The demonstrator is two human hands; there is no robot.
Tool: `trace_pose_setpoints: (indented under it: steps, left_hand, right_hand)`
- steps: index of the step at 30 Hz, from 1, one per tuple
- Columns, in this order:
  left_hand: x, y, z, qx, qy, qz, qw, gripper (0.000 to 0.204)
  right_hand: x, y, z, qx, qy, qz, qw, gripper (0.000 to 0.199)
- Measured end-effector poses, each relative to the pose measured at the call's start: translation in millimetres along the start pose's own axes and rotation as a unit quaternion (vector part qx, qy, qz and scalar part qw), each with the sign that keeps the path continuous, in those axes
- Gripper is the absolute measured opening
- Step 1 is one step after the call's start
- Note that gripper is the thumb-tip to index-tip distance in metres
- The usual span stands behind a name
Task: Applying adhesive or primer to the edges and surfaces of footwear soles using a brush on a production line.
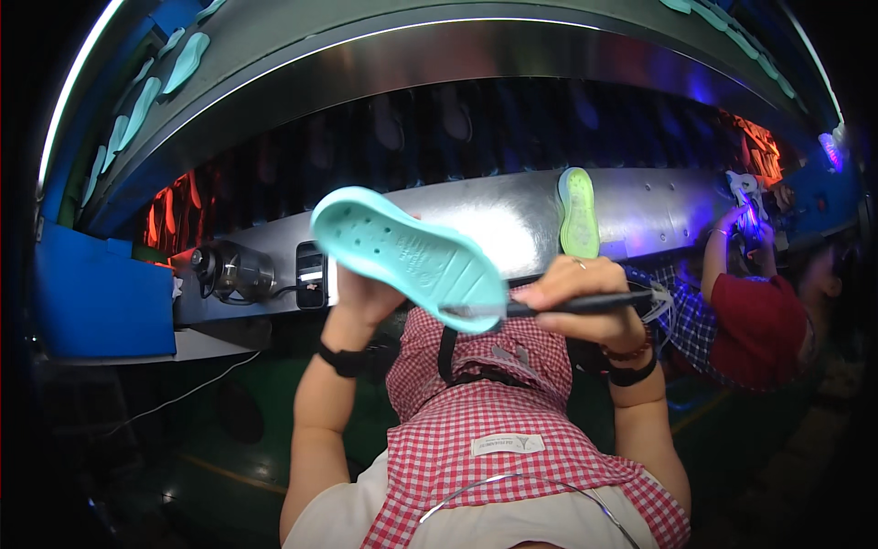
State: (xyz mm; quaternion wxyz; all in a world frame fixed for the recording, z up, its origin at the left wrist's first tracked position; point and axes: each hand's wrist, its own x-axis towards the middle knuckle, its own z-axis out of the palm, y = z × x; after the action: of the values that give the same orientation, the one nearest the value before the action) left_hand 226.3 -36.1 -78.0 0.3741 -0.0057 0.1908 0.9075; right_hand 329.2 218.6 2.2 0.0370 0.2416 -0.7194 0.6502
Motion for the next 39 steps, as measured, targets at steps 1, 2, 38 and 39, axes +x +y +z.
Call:
trace_pose_setpoints:
  steps: [1, 2, 38, 39]
  left_hand:
    - [9, -11, -1, -0.013, 0.023, 0.023, 0.999, 0.076]
    - [11, -22, 3, 0.006, -0.01, 0.028, 1.0, 0.084]
    - [0, -10, 76, 0.104, -0.05, 0.25, 0.961, 0.088]
    - [-2, -12, 79, 0.105, -0.051, 0.251, 0.961, 0.088]
  right_hand:
    - [7, 4, 4, -0.025, 0.026, 0.024, 0.999, 0.022]
    - [5, 20, 11, -0.046, 0.05, 0.092, 0.993, 0.019]
    - [5, 37, 20, 0.254, 0.045, 0.075, 0.963, 0.016]
    - [4, 37, 28, 0.347, 0.068, 0.104, 0.929, 0.015]
